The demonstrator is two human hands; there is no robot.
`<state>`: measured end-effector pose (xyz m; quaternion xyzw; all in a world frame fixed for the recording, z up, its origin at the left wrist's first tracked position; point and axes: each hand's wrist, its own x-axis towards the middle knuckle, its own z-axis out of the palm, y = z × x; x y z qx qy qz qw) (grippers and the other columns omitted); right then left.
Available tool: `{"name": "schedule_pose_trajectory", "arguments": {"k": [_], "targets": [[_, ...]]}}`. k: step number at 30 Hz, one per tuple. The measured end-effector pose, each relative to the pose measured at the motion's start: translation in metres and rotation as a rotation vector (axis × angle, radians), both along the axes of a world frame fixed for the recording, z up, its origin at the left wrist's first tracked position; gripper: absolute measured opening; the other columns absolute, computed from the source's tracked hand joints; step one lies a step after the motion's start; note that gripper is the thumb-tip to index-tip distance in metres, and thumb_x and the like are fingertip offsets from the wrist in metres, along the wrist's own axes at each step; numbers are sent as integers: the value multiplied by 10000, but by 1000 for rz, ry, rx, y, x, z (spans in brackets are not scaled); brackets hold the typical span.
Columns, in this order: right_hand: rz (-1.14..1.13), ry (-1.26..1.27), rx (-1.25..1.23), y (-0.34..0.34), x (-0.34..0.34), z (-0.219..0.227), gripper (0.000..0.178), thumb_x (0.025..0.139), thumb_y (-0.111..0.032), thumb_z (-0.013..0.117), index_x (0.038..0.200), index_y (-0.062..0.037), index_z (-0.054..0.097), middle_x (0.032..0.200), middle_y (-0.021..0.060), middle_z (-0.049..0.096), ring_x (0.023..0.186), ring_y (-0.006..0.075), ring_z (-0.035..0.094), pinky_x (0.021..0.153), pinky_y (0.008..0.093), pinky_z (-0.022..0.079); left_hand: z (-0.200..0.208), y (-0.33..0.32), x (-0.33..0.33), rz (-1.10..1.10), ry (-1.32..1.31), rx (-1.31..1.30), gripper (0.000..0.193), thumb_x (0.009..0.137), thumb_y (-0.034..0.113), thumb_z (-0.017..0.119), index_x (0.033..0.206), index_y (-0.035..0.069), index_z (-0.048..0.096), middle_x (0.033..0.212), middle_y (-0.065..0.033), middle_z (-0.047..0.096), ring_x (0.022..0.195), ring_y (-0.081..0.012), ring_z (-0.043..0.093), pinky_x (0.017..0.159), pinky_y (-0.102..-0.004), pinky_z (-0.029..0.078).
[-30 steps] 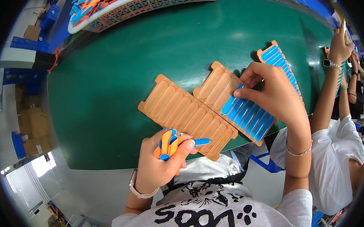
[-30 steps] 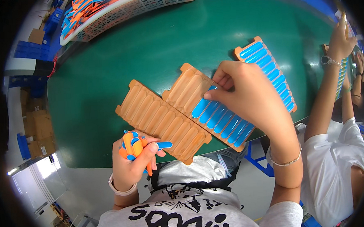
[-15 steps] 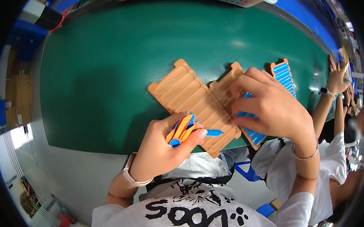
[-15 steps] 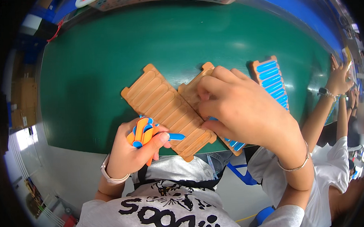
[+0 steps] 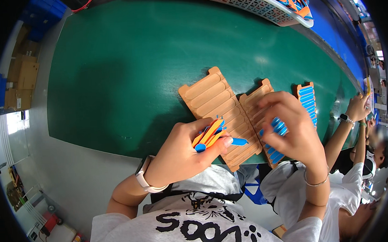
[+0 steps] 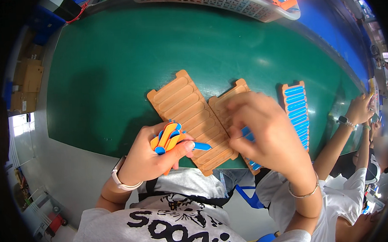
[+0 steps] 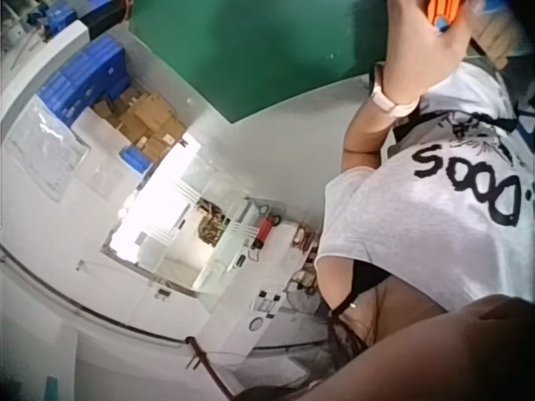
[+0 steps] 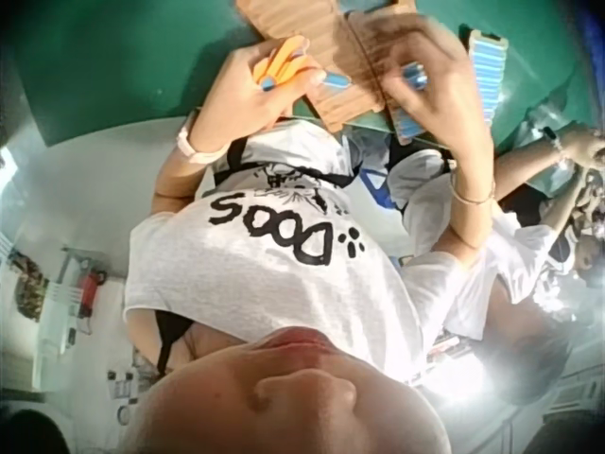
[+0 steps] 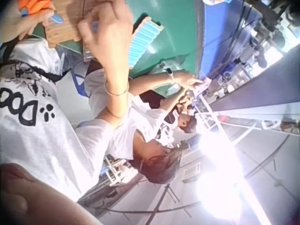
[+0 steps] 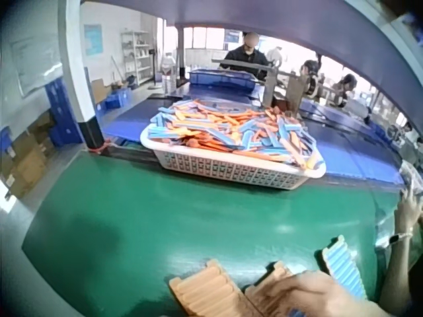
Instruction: The person slots colored strips into grooved boards by hand, repeatedly taking additional strips from a basket on the conveyor belt to fill the boards.
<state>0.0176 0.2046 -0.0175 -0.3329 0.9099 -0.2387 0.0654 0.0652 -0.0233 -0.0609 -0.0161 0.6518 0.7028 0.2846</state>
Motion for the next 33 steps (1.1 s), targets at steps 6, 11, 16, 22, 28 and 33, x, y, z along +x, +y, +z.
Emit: {"name": "schedule_pose_trajectory", "arguments": {"k": [6,11,16,22,28,33], "targets": [[-532,-352,-534,1,-4,-3,88,819,-16,652,817,7,567,906,97,674,767,100,635,675,240,508,1,4,-2,30,47,18,164,868,159,650,849,-1,623,635,-7,619,489,-42,482,469,-217,392],[-626,-454,-1055,3,6,7,273,799,75,649,1049,10,559,927,128,683,865,172,672,620,235,536,4,1,-1,82,-31,24,170,878,170,647,872,1,627,657,-7,627,460,-33,504,425,-197,400],[-870,-165,-981,4,19,-25,215,802,51,669,1006,9,622,926,108,692,889,166,662,774,260,522,4,5,-5,51,-27,27,178,877,177,653,882,1,629,678,-22,640,458,-34,514,413,-190,404],[-969,-328,-1018,20,23,-30,128,806,-15,695,931,2,673,901,80,685,777,121,648,641,236,515,2,2,-7,23,-31,-8,152,877,129,642,936,-9,624,730,-58,666,480,-40,536,434,-190,428],[-855,75,-269,24,20,-55,244,734,-127,771,926,-17,669,827,64,666,801,176,599,701,297,493,-3,3,-4,48,-22,0,140,877,81,623,968,-25,615,752,-74,670,501,-52,550,453,-195,445],[-840,46,-276,19,18,-48,281,696,-175,798,903,-41,662,864,31,641,762,129,522,621,269,408,0,7,-5,63,4,-4,145,877,97,632,953,-25,612,735,-71,664,490,-60,548,439,-201,436]]}}
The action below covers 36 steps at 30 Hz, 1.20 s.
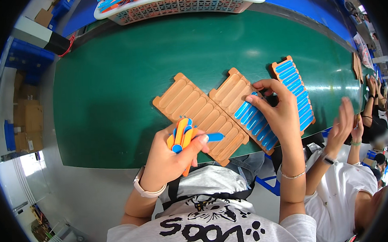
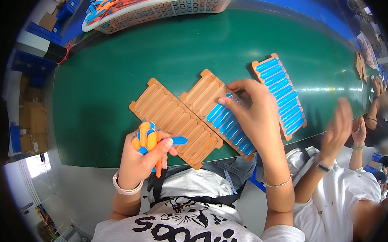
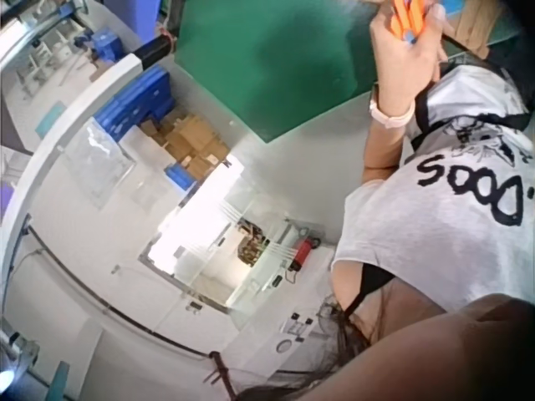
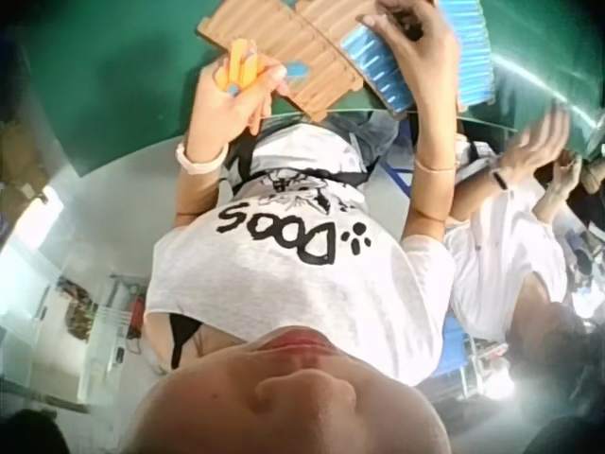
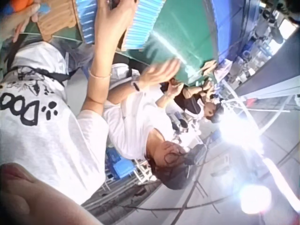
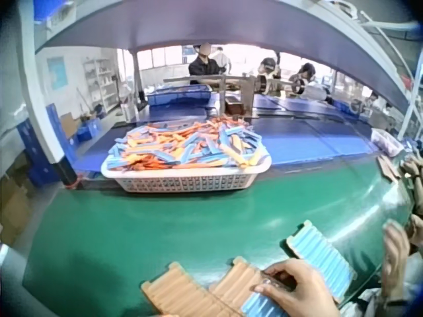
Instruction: The person slots colored strips into grooved boards by hand, repeatedly taking additional strips from a basket on the conveyor belt to fill the boards.
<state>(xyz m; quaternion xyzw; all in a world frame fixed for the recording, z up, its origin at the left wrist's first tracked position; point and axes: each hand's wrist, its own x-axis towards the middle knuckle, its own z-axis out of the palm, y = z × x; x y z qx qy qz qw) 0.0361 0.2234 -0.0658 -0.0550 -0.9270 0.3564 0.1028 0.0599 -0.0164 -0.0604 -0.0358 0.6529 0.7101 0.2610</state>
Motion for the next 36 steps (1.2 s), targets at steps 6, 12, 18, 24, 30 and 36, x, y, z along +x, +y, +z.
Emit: {"name": "schedule_pose_trajectory", "arguments": {"k": [6,12,18,24,30,36], "targets": [[169,11,-162,-12,17,32,338,690,-223,804,925,-31,658,833,61,632,751,154,592,594,261,452,7,10,0,-27,-9,32,157,877,119,641,930,-27,613,713,-73,654,469,-69,549,377,-210,396],[232,-210,-516,-31,38,30,144,787,-96,739,865,-18,647,756,28,645,636,52,580,517,183,403,10,17,-4,-109,-27,130,164,890,99,614,971,-43,606,801,-126,683,471,-73,546,387,-216,412],[79,-69,-808,-16,19,25,128,845,-95,681,919,6,653,757,19,653,673,63,598,595,210,470,4,10,-2,-4,-20,54,170,898,114,601,942,-50,589,806,-149,686,460,-83,544,364,-213,405],[143,-126,-65,10,-21,16,258,740,-107,727,965,1,659,833,113,665,780,216,632,687,296,503,10,4,3,23,-33,67,178,891,122,618,933,-42,563,757,-132,675,429,-85,541,359,-215,406],[156,-231,-72,-2,-23,23,369,712,-94,738,1053,-12,623,968,81,638,886,183,571,770,305,469,11,4,1,-13,-59,52,167,860,114,663,872,-23,568,709,-107,658,431,-84,544,370,-216,417],[255,276,289,-34,8,45,438,663,57,662,1083,-55,610,1097,117,616,1018,295,577,814,344,469,14,3,2,-31,-98,-7,185,824,116,707,853,-10,574,680,-93,648,443,-79,546,397,-216,434]]}}
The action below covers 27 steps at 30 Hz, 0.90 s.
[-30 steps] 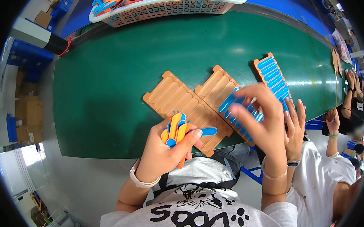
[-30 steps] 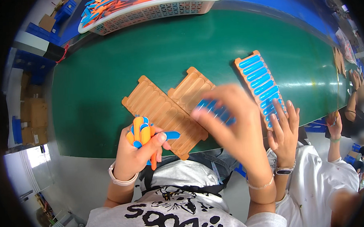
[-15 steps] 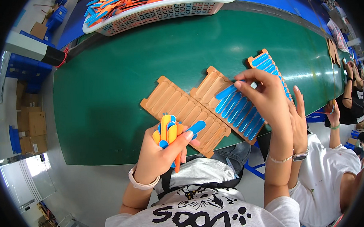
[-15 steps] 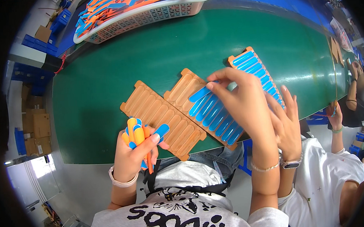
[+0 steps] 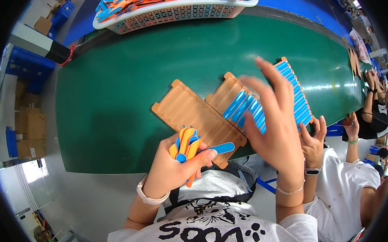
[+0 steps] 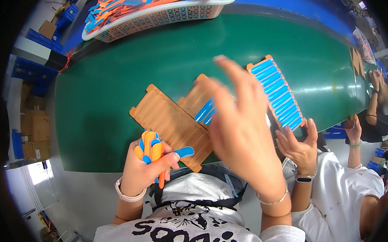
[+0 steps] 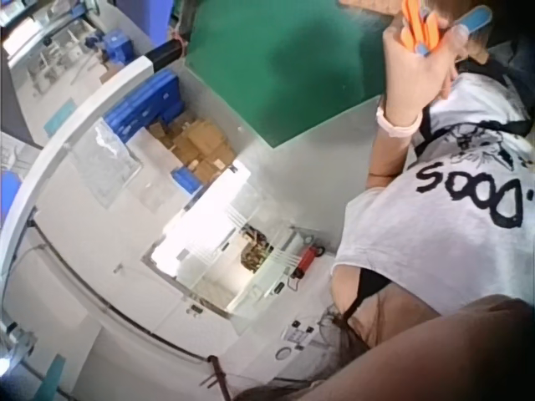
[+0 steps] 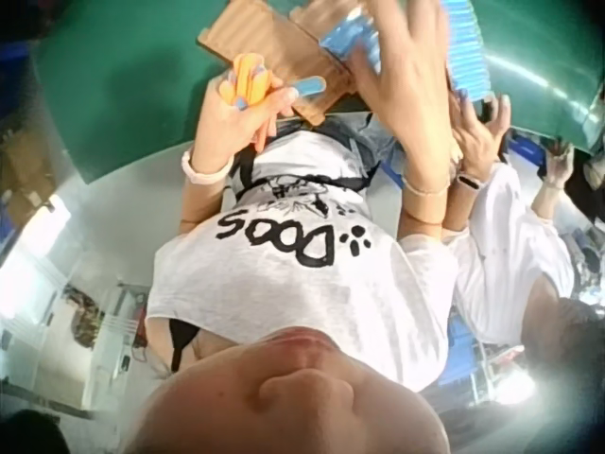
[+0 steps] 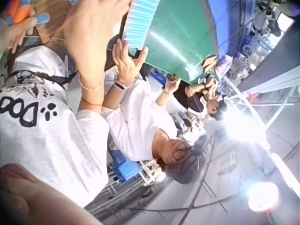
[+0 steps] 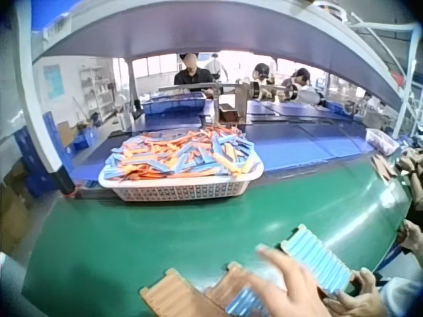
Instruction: The person slots colored strips into grooved boards by hand, repeatedly taking additional strips from a basket on the conveyor belt to fill the boards.
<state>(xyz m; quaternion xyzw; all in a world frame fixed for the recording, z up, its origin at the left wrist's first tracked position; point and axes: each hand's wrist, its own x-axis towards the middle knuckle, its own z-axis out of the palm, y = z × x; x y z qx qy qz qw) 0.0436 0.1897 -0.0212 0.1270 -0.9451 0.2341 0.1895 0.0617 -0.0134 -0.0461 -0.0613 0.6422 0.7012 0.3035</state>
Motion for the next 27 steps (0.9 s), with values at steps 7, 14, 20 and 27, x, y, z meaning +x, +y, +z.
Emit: {"name": "schedule_pose_trajectory", "arguments": {"k": [7,14,20,27], "targets": [[493,-174,-618,-8,25,-13,173,674,25,709,839,-26,690,817,87,681,750,242,658,681,328,505,1,-3,-13,-233,-158,235,199,829,141,709,860,-15,590,658,-87,632,456,-93,549,419,-218,432],[12,144,-457,2,10,-10,73,748,-32,698,818,-34,680,767,77,679,742,209,648,667,318,475,-9,-11,-11,22,-135,373,144,865,108,650,884,-12,573,709,-118,627,478,-110,563,407,-231,417],[-225,69,199,-20,1,-34,217,763,-119,678,972,-64,659,929,35,682,1019,220,574,866,434,350,-6,-6,-7,-10,-58,255,144,869,115,646,892,-12,582,720,-108,637,475,-102,564,402,-223,413],[-232,-27,189,-39,24,-32,273,790,-233,697,990,-49,672,1007,48,682,1080,246,550,896,514,264,-8,-12,-6,-13,-68,267,147,880,123,630,906,-15,586,727,-105,638,479,-97,566,400,-219,422]]}}
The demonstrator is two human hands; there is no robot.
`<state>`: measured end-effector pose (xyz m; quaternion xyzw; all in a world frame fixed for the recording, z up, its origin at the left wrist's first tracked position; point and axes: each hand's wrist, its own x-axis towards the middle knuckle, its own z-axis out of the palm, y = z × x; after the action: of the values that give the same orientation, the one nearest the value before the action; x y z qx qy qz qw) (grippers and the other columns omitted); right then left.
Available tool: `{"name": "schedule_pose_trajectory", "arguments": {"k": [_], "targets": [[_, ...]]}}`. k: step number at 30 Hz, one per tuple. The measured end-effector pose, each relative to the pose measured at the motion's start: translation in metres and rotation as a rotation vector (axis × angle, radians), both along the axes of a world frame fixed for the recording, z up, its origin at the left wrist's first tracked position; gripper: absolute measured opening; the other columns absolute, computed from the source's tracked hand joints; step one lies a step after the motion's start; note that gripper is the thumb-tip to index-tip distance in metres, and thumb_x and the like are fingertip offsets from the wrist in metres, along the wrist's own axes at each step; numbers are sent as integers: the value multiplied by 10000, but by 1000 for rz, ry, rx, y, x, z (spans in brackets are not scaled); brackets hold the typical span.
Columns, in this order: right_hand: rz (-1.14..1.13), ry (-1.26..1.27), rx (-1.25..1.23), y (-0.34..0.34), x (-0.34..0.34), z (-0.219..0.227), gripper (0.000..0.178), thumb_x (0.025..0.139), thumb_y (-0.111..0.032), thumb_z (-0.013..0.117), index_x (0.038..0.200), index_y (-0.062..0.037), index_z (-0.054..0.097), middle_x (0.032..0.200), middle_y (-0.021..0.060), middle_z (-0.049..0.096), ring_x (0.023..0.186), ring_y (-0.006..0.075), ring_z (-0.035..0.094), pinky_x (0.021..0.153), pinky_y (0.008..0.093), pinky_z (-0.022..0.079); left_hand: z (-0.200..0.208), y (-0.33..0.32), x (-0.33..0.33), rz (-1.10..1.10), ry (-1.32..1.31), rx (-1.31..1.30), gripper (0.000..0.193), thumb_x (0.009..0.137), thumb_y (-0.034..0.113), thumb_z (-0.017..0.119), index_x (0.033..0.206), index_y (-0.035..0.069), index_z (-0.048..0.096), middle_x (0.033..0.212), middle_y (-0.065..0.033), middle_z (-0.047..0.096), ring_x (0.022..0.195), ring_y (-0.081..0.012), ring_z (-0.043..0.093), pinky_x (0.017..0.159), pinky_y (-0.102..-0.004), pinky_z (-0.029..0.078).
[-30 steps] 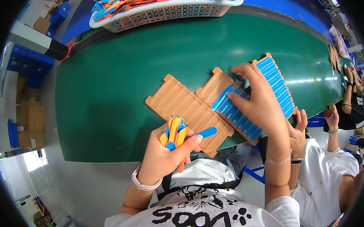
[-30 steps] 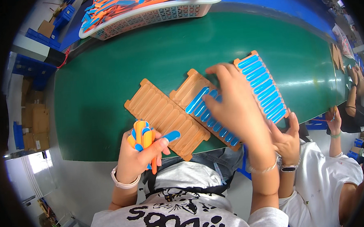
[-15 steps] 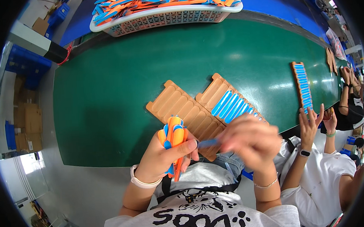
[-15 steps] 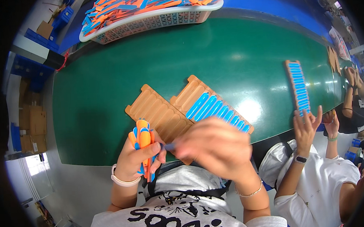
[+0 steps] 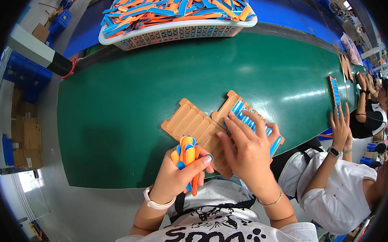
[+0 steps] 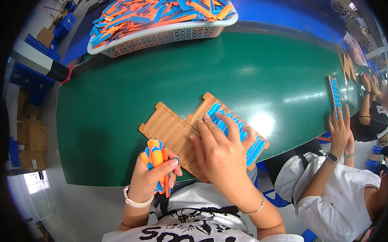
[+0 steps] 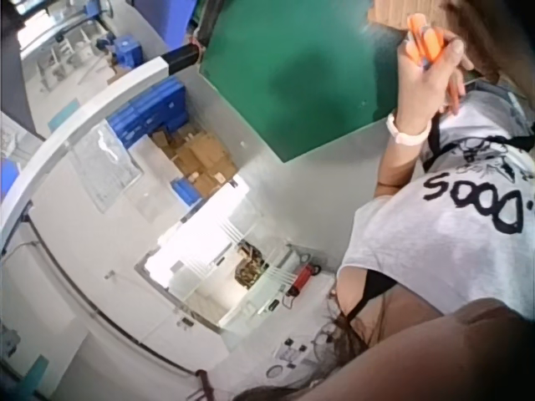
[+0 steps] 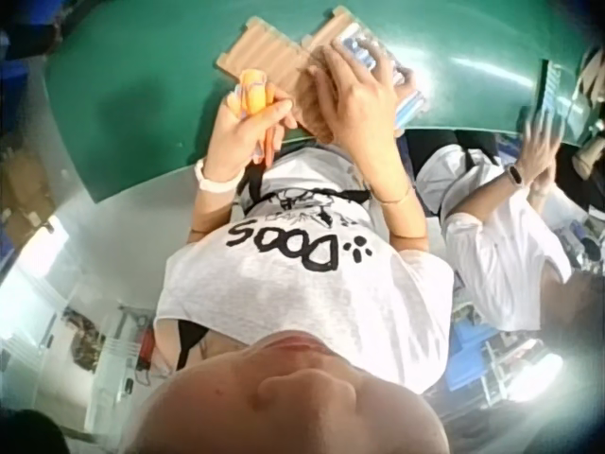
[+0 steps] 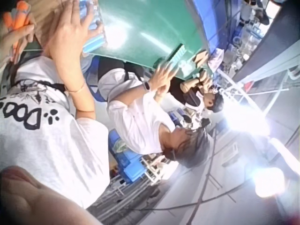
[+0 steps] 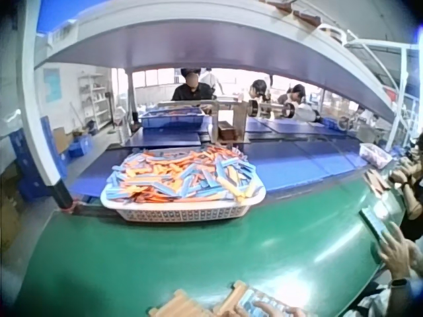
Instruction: The person slots colored strips into grooved boards by hand, repeatedly taking additional strips from a basket on the conveyor belt to fill the boards.
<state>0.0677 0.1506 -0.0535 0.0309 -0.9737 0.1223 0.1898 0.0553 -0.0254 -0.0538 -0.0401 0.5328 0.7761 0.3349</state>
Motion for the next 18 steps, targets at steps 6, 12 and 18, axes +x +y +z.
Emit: {"name": "schedule_pose_trajectory", "arguments": {"k": [6,12,18], "targets": [[-86,-16,19,20,12,19,309,801,-261,690,1040,-67,674,1173,36,619,1170,246,505,951,536,180,5,9,-1,-37,-34,10,156,891,119,602,939,-27,574,755,-121,646,488,-107,570,409,-228,435],[-60,-25,67,26,6,-2,242,826,-294,659,961,-96,689,1143,6,626,1193,252,453,960,549,154,6,14,-1,-10,-8,-45,169,892,125,606,946,-31,570,755,-121,651,486,-107,569,424,-231,443],[19,38,-340,32,5,20,152,738,-102,731,871,-65,667,935,66,597,898,244,524,745,340,403,8,22,-1,-16,-21,-7,167,884,107,615,977,-21,561,746,-114,651,492,-104,567,445,-234,452]]}}
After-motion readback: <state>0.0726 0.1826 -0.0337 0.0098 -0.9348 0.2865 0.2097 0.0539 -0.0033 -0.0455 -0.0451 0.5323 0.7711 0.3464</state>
